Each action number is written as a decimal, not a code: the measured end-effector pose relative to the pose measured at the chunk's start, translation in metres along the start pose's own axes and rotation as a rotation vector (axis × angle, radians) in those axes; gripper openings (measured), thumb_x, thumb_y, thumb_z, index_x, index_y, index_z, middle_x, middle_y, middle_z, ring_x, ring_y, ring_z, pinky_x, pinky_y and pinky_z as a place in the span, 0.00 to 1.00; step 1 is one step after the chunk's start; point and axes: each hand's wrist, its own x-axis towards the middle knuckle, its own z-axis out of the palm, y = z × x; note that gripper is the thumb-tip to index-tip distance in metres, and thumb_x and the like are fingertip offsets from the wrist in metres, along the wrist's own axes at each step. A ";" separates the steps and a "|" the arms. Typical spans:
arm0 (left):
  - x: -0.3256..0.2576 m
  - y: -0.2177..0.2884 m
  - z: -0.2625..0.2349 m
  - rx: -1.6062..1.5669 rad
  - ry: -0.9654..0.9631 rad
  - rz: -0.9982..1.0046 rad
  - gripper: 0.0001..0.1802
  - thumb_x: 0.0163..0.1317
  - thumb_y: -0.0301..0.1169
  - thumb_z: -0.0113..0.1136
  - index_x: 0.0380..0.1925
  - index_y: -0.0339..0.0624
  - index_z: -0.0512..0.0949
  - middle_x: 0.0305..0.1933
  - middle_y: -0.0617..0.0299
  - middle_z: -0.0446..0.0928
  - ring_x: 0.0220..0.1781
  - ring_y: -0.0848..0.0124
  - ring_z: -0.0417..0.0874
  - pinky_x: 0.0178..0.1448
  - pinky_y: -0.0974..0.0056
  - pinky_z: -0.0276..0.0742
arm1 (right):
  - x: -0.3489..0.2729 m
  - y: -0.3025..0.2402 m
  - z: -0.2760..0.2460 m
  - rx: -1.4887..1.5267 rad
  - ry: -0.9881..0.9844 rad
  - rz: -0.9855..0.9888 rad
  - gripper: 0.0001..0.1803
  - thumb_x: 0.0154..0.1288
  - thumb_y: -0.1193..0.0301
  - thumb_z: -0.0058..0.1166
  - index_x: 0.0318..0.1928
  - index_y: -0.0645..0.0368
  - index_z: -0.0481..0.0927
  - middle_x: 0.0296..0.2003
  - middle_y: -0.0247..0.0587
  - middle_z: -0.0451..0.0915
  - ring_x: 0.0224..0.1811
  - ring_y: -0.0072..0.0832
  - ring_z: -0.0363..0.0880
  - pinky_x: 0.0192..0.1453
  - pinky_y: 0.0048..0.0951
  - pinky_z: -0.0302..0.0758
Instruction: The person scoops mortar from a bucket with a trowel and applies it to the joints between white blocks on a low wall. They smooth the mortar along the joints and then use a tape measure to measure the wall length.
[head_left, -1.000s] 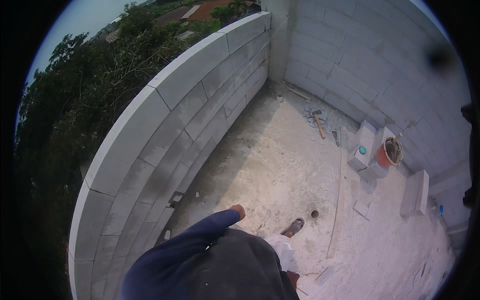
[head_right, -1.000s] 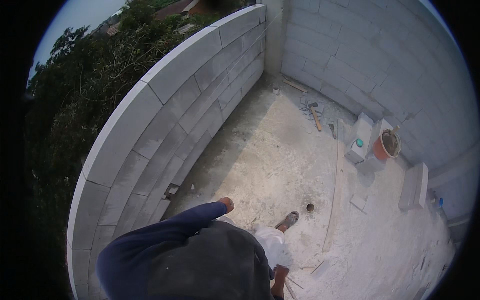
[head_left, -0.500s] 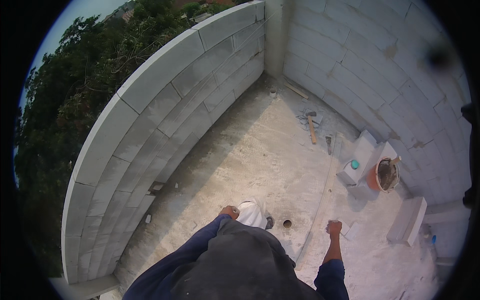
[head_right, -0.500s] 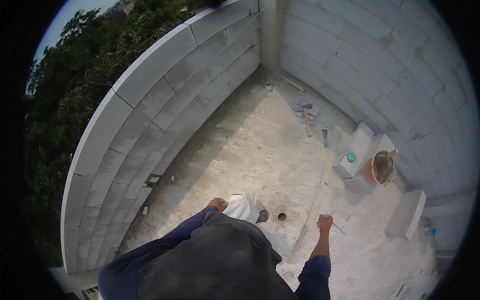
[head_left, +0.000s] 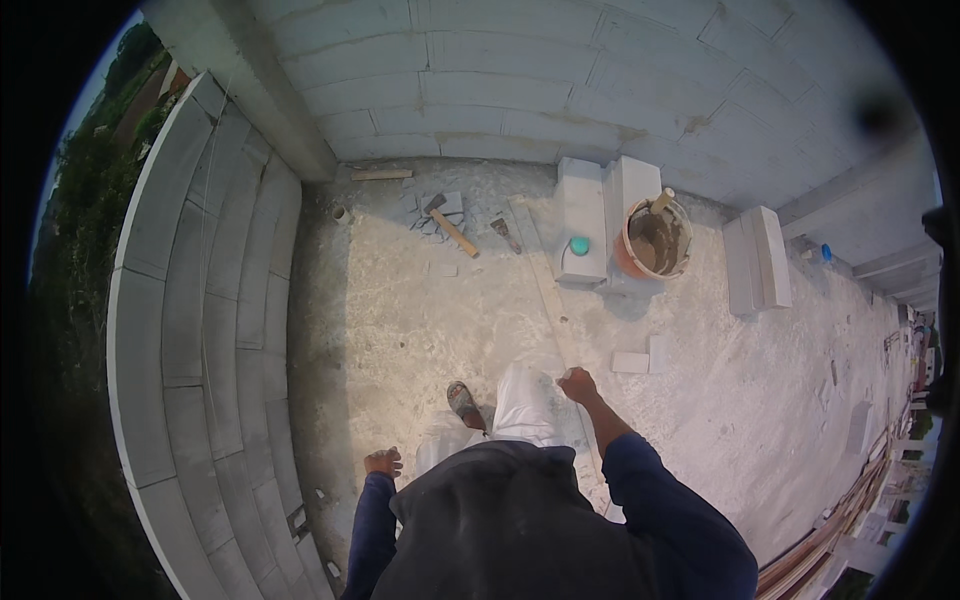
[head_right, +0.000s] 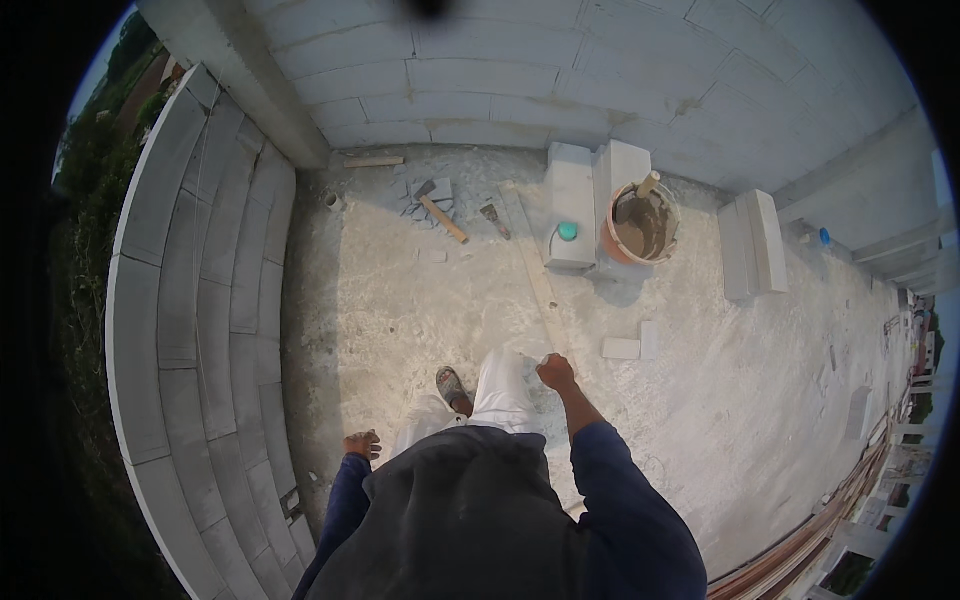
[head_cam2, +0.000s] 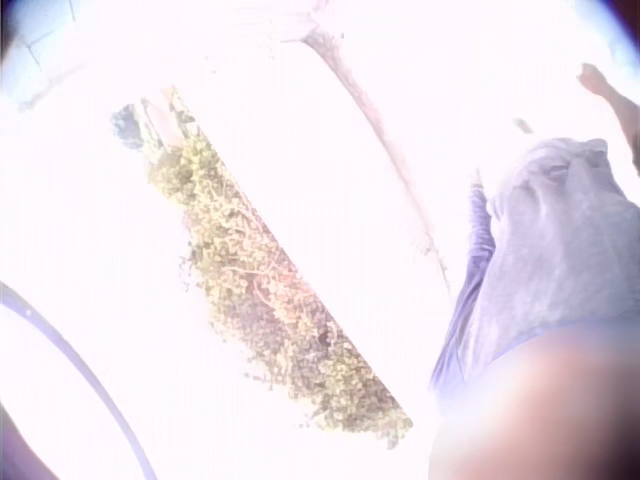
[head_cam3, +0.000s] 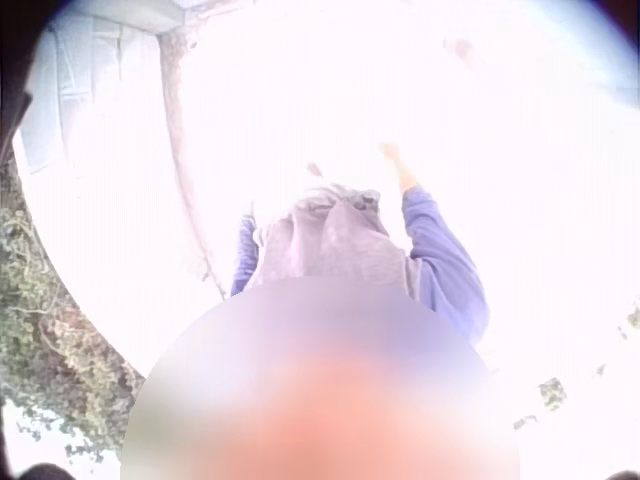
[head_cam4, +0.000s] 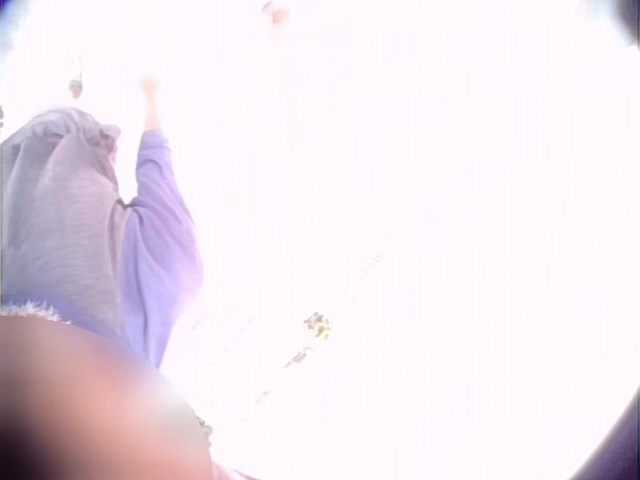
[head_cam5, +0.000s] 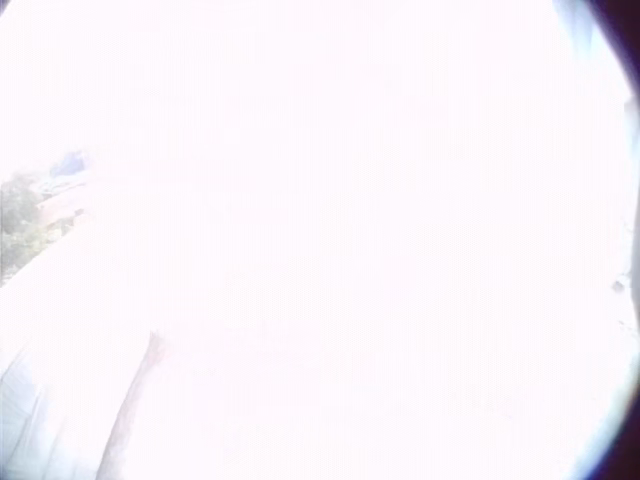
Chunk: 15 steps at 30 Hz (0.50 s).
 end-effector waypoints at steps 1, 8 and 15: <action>-0.003 0.020 0.006 -0.018 -0.001 -0.012 0.12 0.66 0.35 0.63 0.39 0.36 0.82 0.33 0.51 0.85 0.25 0.60 0.85 0.26 0.56 0.81 | 0.014 -0.001 -0.008 0.030 -0.004 0.018 0.26 0.60 0.53 0.64 0.47 0.64 0.84 0.49 0.61 0.84 0.55 0.54 0.83 0.59 0.46 0.80; -0.046 0.046 0.043 -0.055 0.214 -0.097 0.08 0.65 0.30 0.61 0.39 0.37 0.83 0.32 0.55 0.84 0.25 0.64 0.85 0.25 0.59 0.79 | 0.200 -0.007 -0.048 0.013 -0.014 -0.081 0.28 0.60 0.51 0.67 0.48 0.63 0.83 0.46 0.61 0.84 0.52 0.55 0.83 0.58 0.47 0.79; -0.132 0.049 0.176 0.085 0.149 -0.476 0.15 0.63 0.38 0.65 0.45 0.43 0.86 0.40 0.59 0.87 0.35 0.70 0.89 0.38 0.62 0.86 | 0.498 0.007 -0.038 -0.206 -0.014 -0.245 0.42 0.62 0.55 0.65 0.70 0.65 0.65 0.56 0.68 0.77 0.61 0.60 0.76 0.64 0.51 0.73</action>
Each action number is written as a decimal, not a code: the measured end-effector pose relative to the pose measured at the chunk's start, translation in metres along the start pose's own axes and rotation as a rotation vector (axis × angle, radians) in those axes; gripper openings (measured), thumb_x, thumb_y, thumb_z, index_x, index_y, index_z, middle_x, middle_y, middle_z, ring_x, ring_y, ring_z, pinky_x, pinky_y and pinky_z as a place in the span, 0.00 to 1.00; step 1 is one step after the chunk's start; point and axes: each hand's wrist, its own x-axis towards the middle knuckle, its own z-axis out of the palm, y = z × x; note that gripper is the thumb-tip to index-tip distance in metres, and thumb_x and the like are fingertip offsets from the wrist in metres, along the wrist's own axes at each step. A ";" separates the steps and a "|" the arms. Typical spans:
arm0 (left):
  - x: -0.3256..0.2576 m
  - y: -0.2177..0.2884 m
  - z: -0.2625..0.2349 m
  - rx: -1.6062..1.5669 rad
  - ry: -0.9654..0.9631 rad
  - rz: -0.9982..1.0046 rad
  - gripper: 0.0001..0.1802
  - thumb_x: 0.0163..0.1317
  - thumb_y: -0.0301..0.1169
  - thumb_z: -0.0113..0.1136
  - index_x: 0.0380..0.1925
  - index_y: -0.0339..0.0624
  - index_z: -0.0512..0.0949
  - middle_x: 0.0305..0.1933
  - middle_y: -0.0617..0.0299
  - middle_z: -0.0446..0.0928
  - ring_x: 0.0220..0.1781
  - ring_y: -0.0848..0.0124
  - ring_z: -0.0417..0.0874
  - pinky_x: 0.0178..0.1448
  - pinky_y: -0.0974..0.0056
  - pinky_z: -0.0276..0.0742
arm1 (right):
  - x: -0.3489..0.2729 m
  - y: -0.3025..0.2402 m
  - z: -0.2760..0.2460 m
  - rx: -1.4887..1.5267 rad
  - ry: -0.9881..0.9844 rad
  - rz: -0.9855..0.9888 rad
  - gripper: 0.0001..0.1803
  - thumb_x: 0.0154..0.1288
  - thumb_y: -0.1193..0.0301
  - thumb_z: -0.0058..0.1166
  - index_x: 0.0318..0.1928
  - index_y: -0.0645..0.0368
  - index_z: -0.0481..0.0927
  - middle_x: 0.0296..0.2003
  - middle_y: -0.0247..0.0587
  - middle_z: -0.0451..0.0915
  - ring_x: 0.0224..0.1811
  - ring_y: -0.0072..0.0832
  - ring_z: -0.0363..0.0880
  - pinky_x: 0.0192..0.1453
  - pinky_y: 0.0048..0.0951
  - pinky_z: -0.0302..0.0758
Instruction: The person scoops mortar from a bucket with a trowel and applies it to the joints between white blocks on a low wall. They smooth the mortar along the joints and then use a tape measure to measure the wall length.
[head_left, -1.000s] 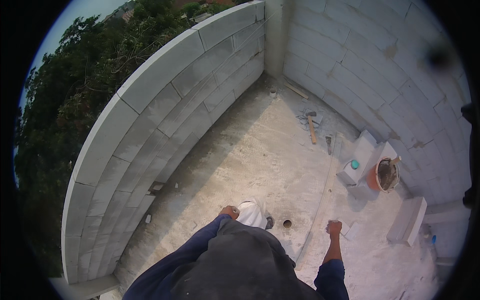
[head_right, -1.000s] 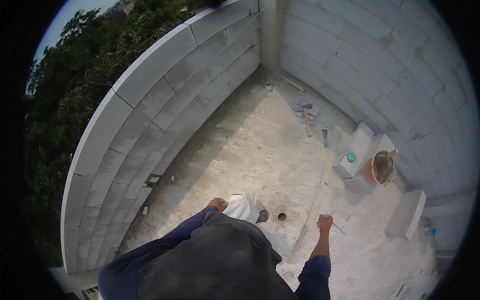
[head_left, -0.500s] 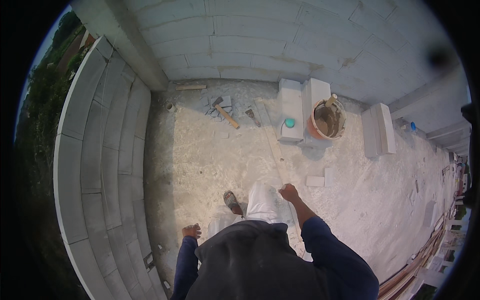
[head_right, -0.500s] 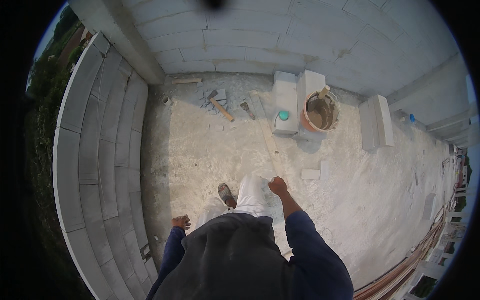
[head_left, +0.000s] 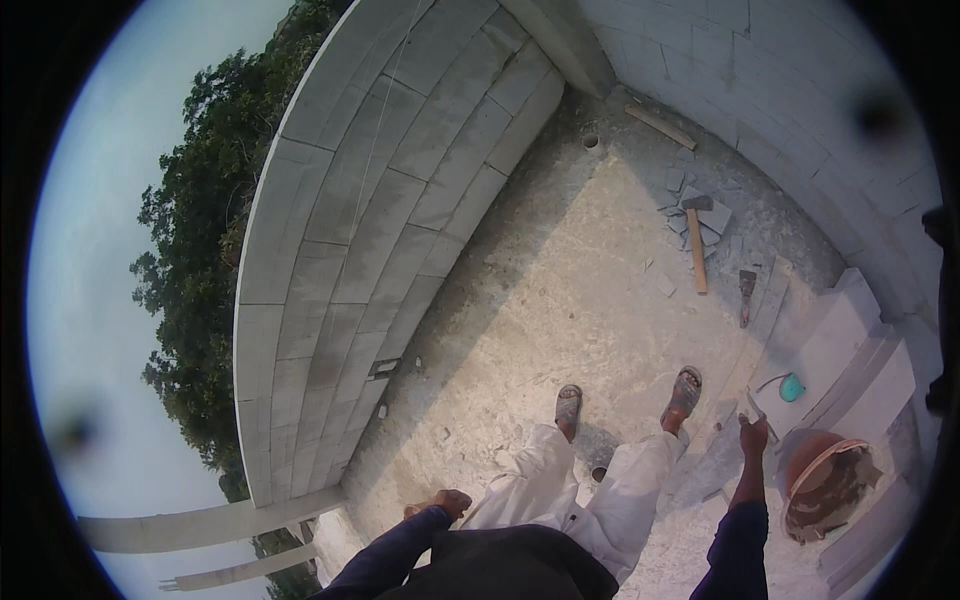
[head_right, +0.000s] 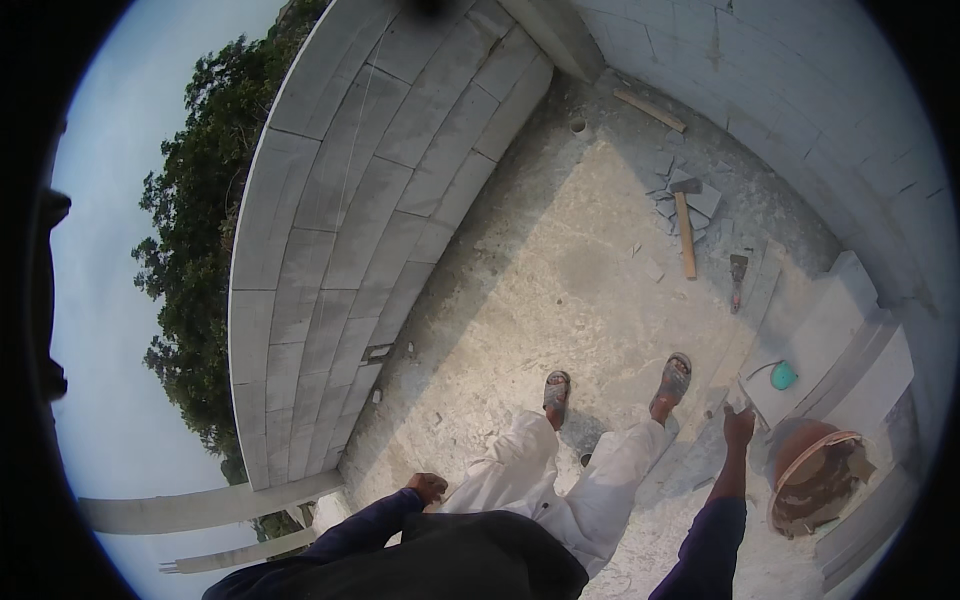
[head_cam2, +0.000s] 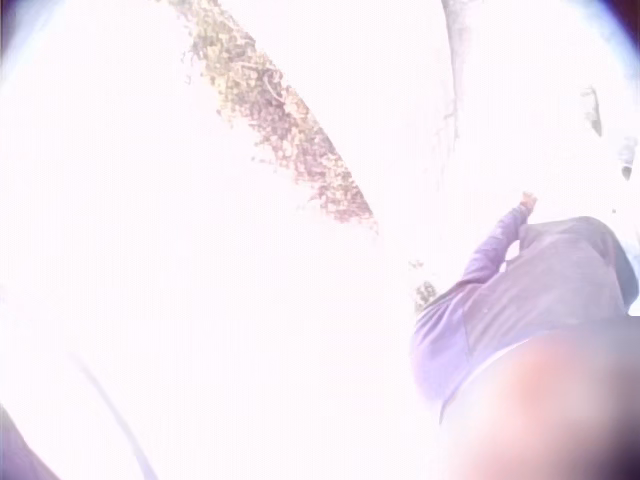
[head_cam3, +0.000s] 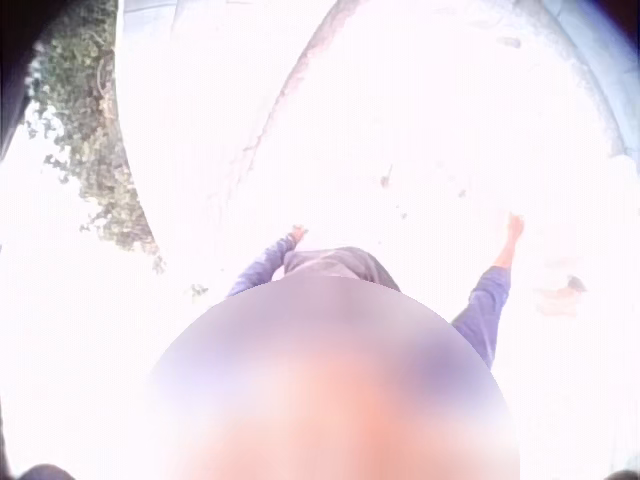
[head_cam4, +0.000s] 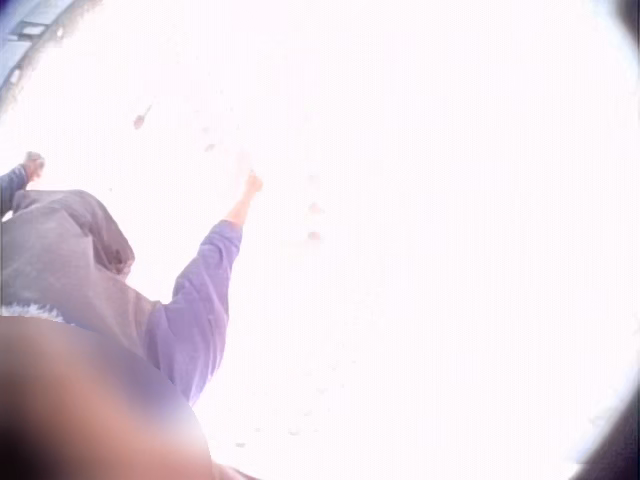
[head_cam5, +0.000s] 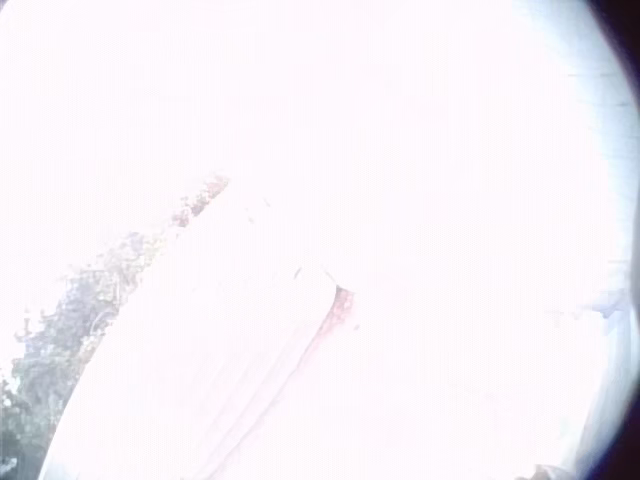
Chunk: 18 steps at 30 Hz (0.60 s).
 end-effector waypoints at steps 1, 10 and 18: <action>-0.012 0.009 0.026 0.328 -0.018 0.104 0.16 0.63 0.41 0.64 0.46 0.46 0.87 0.45 0.60 0.87 0.44 0.67 0.88 0.49 0.60 0.83 | 0.044 0.020 0.000 0.065 -0.070 0.039 0.44 0.63 0.56 0.64 0.72 0.64 0.62 0.59 0.69 0.73 0.63 0.62 0.74 0.65 0.54 0.71; -0.053 0.061 0.131 0.436 0.076 -0.225 0.17 0.65 0.44 0.61 0.47 0.49 0.88 0.50 0.56 0.87 0.54 0.57 0.86 0.61 0.56 0.80 | 0.271 0.164 0.049 -0.231 0.048 0.333 0.46 0.64 0.40 0.56 0.68 0.66 0.69 0.55 0.63 0.79 0.57 0.59 0.78 0.62 0.55 0.75; -0.014 0.045 0.174 0.301 0.032 -0.166 0.18 0.65 0.45 0.62 0.47 0.47 0.87 0.49 0.55 0.87 0.50 0.57 0.88 0.59 0.55 0.81 | 0.297 0.139 0.064 -0.567 -0.152 0.082 0.37 0.69 0.52 0.58 0.68 0.67 0.69 0.46 0.53 0.83 0.48 0.45 0.82 0.59 0.45 0.75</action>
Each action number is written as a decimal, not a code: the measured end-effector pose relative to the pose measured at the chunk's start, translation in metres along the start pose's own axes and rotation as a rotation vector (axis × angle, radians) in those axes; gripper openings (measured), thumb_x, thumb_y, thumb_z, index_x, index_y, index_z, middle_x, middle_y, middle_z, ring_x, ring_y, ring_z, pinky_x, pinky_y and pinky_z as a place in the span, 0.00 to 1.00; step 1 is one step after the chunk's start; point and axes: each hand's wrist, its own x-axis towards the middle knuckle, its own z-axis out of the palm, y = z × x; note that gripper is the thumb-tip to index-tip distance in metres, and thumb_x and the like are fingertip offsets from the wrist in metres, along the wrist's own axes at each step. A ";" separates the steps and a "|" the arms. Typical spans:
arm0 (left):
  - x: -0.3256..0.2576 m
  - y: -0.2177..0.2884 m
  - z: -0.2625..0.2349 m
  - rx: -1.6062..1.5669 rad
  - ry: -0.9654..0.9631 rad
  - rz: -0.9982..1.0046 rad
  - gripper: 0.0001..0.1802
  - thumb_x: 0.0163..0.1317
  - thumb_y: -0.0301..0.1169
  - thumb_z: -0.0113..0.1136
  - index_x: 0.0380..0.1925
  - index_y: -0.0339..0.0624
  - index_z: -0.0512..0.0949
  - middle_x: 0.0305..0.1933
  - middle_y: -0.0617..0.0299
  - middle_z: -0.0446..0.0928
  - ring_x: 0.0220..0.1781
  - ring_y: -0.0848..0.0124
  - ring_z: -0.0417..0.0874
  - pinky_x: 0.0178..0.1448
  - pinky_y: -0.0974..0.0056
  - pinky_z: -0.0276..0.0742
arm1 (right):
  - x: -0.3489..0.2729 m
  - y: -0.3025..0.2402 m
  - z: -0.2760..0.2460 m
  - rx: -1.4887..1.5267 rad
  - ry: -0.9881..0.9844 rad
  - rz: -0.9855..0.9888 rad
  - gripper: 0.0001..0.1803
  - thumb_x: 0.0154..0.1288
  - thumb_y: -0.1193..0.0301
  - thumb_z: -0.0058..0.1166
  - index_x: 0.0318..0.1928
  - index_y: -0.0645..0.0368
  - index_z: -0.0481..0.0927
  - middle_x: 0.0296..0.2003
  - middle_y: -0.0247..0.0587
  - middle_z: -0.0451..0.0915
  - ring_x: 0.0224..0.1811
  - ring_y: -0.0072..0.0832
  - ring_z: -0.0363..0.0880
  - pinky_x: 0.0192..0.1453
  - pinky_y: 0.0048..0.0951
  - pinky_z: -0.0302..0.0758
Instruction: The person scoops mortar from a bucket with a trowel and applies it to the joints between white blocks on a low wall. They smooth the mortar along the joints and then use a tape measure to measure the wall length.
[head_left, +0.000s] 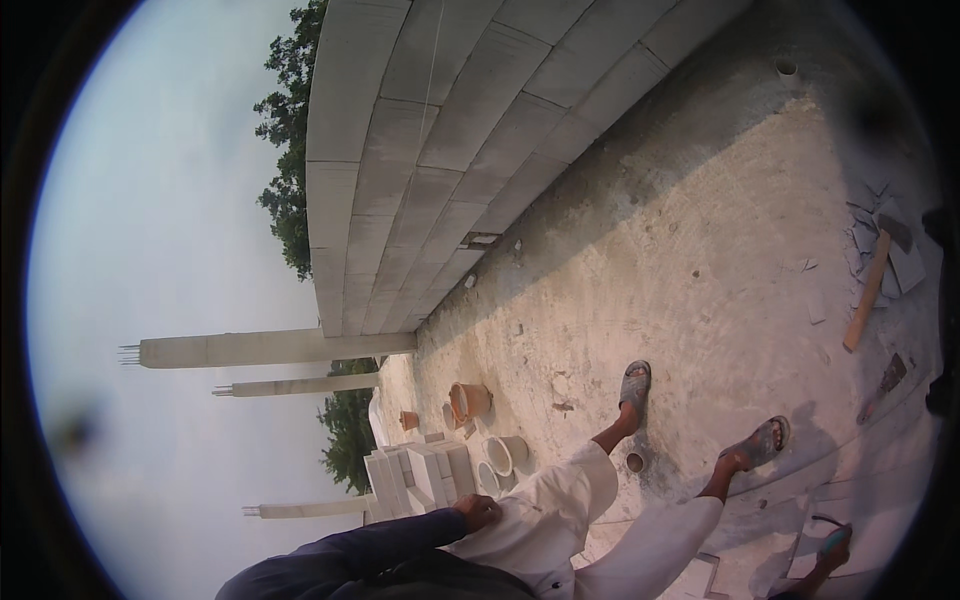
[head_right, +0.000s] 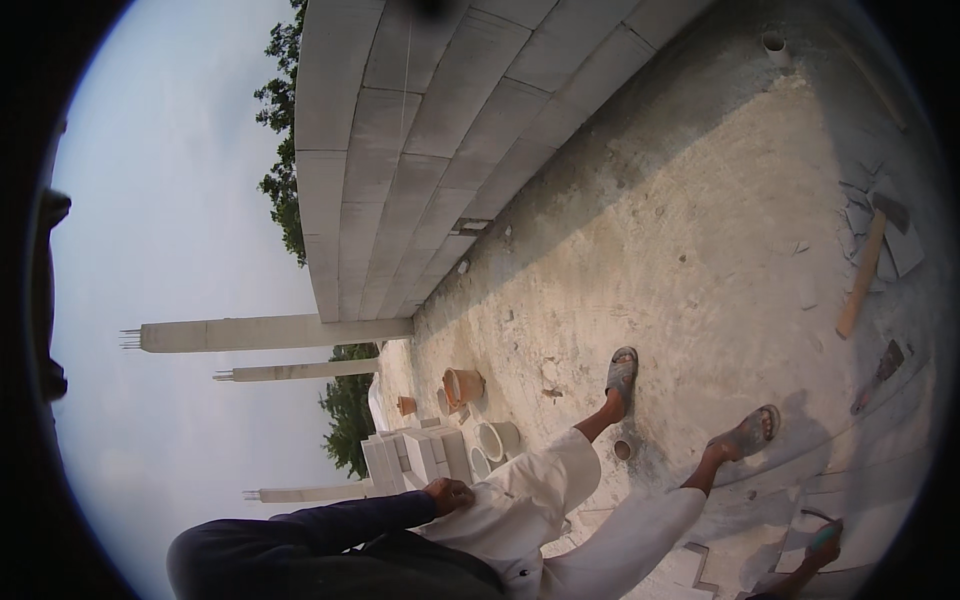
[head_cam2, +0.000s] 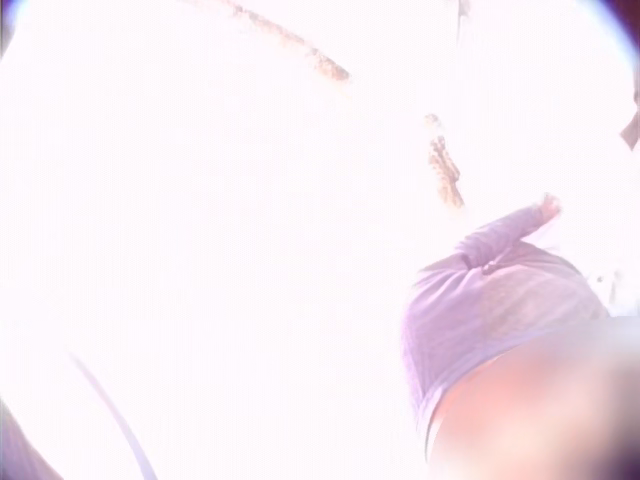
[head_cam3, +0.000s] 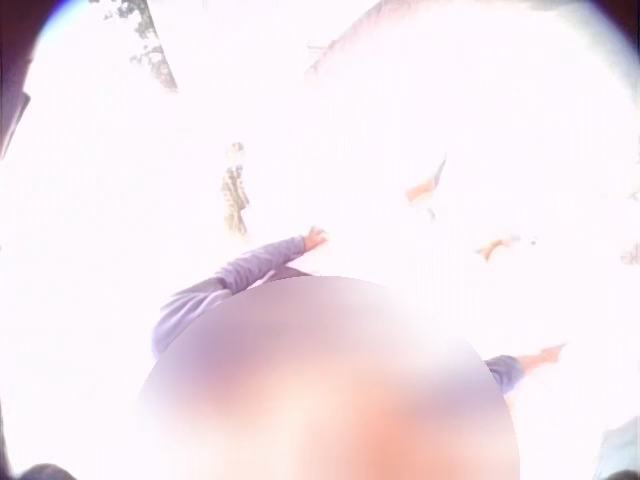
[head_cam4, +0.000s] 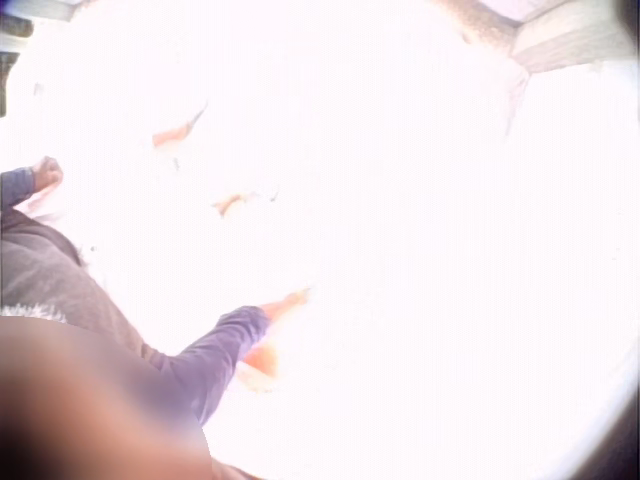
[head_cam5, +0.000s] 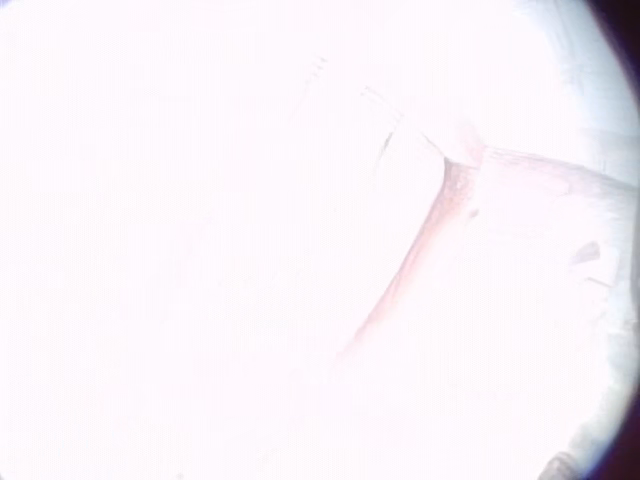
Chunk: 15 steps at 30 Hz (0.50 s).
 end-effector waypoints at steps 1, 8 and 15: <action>0.004 0.002 0.004 -0.012 -0.004 0.024 0.18 0.65 0.45 0.62 0.47 0.47 0.87 0.49 0.55 0.87 0.50 0.57 0.88 0.58 0.55 0.81 | -0.002 -0.008 -0.005 -0.200 -0.002 -0.164 0.35 0.70 0.54 0.58 0.68 0.67 0.69 0.45 0.51 0.83 0.46 0.43 0.82 0.59 0.44 0.75; 0.016 0.017 -0.010 -0.412 0.005 0.204 0.19 0.69 0.45 0.60 0.49 0.45 0.86 0.43 0.56 0.88 0.44 0.65 0.88 0.48 0.59 0.84 | -0.170 -0.196 -0.058 0.586 -0.383 -0.423 0.46 0.58 0.66 0.70 0.73 0.67 0.61 0.55 0.57 0.77 0.56 0.43 0.77 0.62 0.39 0.73; -0.012 0.012 -0.110 -1.375 -0.463 0.097 0.30 0.68 0.58 0.61 0.60 0.51 0.78 0.49 0.63 0.84 0.44 0.66 0.88 0.46 0.60 0.85 | -0.581 -0.430 -0.223 0.398 -1.252 -0.623 0.31 0.56 0.71 0.70 0.61 0.61 0.78 0.51 0.42 0.82 0.52 0.33 0.81 0.57 0.36 0.79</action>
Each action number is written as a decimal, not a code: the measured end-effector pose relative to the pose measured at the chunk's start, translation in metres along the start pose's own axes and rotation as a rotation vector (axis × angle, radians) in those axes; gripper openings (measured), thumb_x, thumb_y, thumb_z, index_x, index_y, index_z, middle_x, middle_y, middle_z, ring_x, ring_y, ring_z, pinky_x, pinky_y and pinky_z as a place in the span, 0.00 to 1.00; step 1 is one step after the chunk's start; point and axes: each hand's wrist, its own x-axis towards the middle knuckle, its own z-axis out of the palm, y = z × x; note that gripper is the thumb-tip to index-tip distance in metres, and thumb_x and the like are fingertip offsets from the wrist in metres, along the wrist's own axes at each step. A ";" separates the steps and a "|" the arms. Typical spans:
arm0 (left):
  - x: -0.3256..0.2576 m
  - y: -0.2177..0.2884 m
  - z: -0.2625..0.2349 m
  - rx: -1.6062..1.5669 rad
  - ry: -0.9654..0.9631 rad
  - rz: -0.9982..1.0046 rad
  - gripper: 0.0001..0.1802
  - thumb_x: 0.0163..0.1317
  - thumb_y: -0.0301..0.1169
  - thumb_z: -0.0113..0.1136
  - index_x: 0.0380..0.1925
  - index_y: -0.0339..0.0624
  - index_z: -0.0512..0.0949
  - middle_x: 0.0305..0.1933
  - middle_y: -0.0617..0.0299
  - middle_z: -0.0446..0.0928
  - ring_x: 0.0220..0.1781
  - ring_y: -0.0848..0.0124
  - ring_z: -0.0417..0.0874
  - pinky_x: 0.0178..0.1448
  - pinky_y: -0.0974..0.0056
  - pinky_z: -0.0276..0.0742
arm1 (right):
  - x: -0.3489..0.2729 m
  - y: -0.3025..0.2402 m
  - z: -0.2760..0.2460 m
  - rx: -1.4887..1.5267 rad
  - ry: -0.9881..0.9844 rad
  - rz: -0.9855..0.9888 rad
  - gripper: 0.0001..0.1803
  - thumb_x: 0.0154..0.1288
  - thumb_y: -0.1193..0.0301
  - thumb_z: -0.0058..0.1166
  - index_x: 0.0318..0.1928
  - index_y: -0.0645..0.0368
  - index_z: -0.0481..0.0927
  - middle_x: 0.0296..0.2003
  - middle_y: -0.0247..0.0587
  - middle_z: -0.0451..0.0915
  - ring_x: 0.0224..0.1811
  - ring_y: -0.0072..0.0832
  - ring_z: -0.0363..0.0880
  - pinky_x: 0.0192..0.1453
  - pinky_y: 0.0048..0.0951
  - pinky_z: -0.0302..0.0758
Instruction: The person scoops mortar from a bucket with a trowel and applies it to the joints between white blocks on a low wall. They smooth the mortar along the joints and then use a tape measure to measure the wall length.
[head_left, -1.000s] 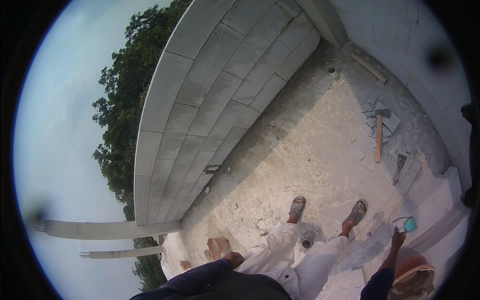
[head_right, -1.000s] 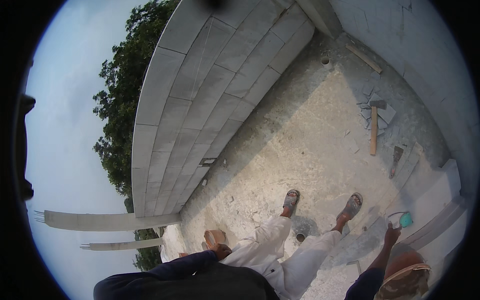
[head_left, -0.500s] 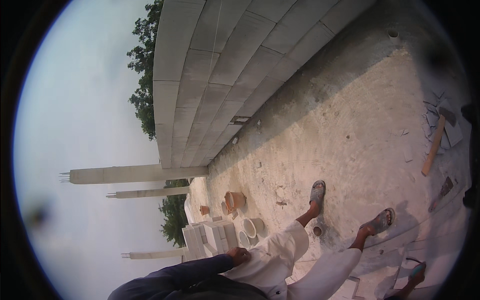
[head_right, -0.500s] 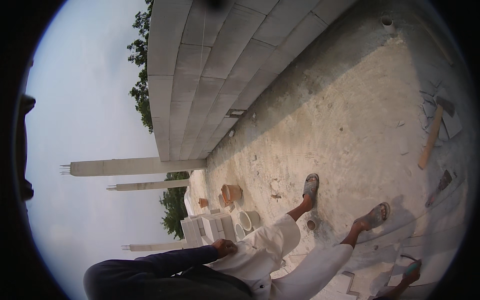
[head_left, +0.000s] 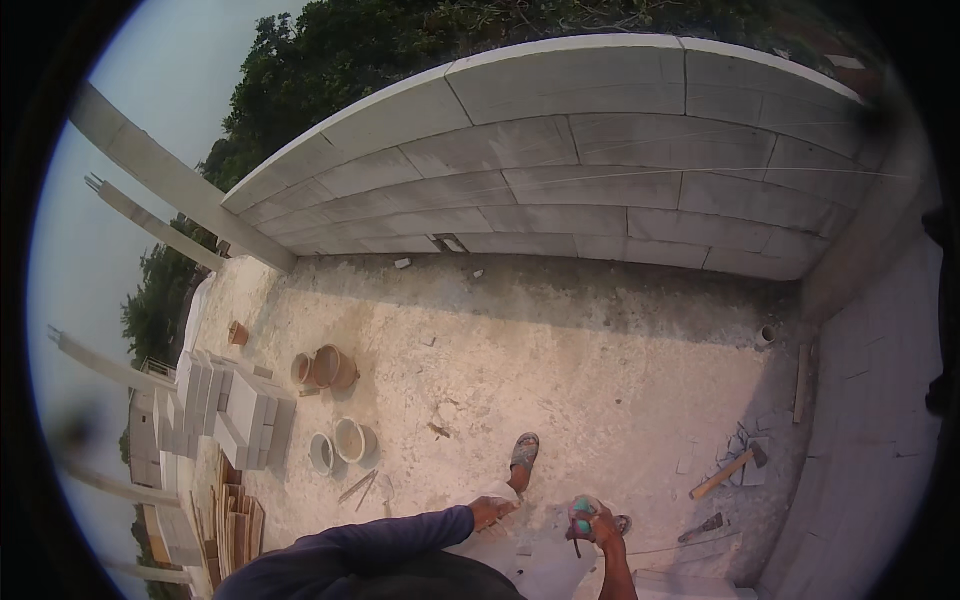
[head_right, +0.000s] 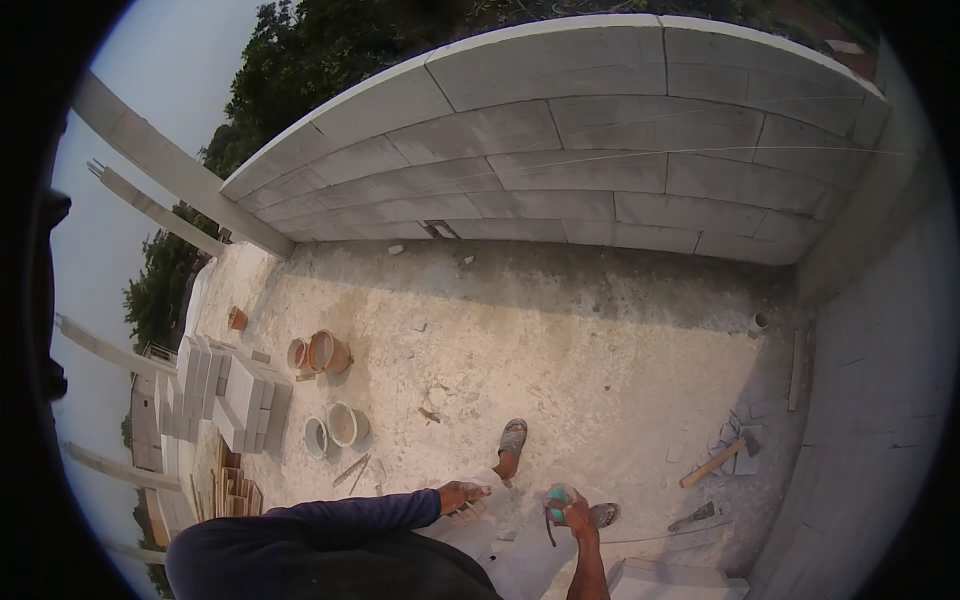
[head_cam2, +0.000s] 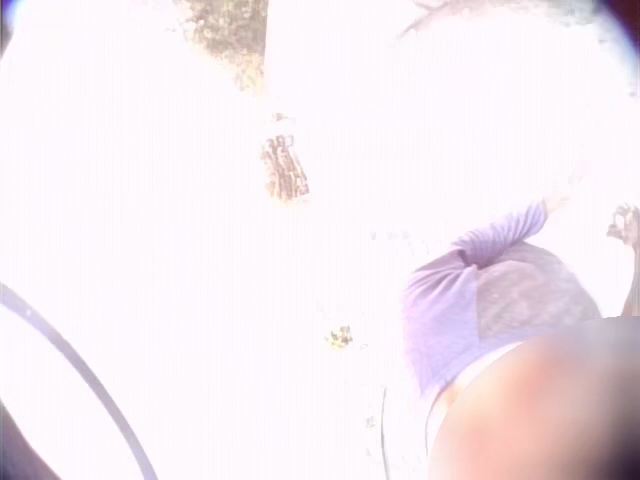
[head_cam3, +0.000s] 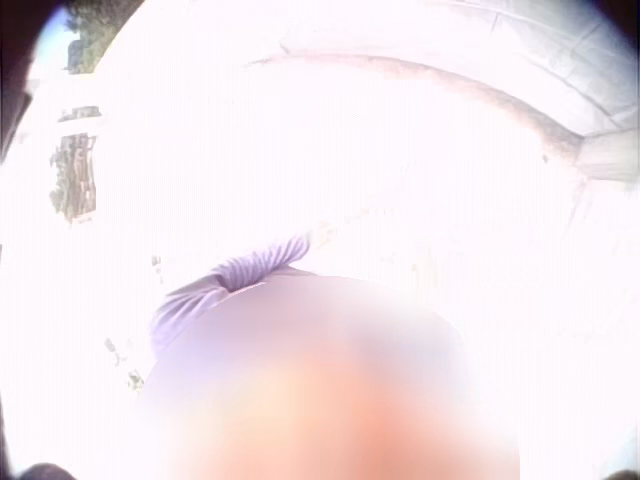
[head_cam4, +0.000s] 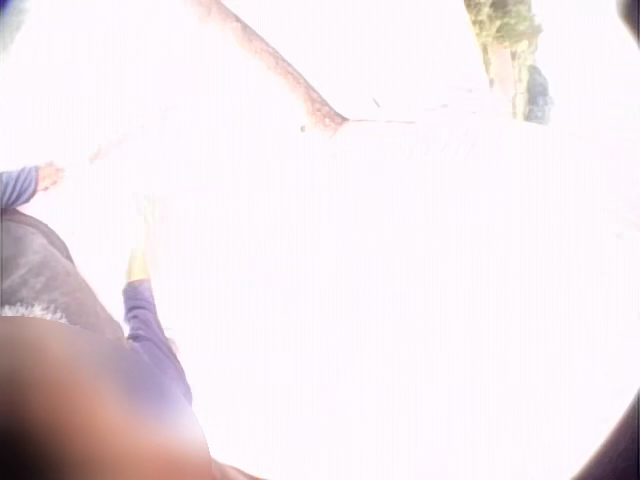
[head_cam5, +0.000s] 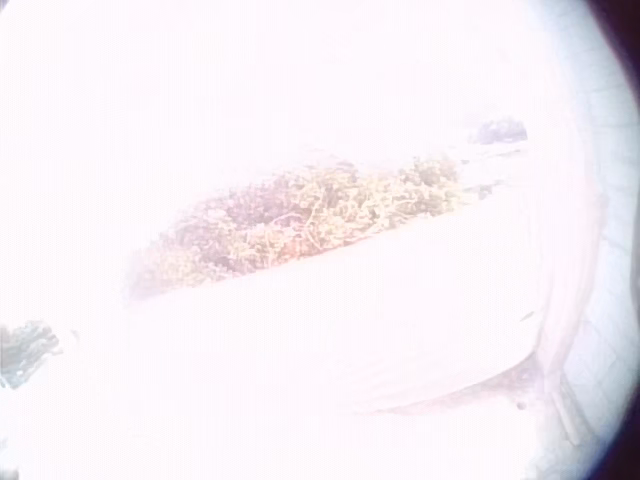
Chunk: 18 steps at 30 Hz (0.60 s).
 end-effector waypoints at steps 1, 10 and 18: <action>-0.016 0.015 -0.014 -0.109 -0.052 -0.001 0.31 0.67 0.59 0.61 0.62 0.52 0.77 0.51 0.62 0.83 0.46 0.65 0.87 0.47 0.58 0.85 | -0.010 -0.047 0.057 -0.184 -0.024 -0.048 0.34 0.56 0.67 0.71 0.64 0.58 0.77 0.52 0.42 0.81 0.53 0.34 0.80 0.57 0.36 0.79; -0.110 0.088 -0.240 -0.684 -0.336 0.627 0.34 0.69 0.46 0.65 0.69 0.44 0.66 0.62 0.55 0.76 0.62 0.59 0.81 0.63 0.47 0.78 | 0.002 -0.289 0.436 -1.697 -0.170 -0.595 0.47 0.56 0.55 0.71 0.73 0.62 0.67 0.60 0.46 0.77 0.65 0.38 0.75 0.66 0.38 0.73; -0.172 0.125 -0.400 -0.898 -0.192 1.136 0.31 0.70 0.34 0.65 0.69 0.38 0.67 0.65 0.56 0.75 0.62 0.64 0.80 0.63 0.53 0.81 | 0.093 -0.347 0.597 -0.210 -0.565 -0.101 0.39 0.68 0.61 0.64 0.72 0.65 0.63 0.62 0.51 0.74 0.63 0.43 0.77 0.67 0.47 0.76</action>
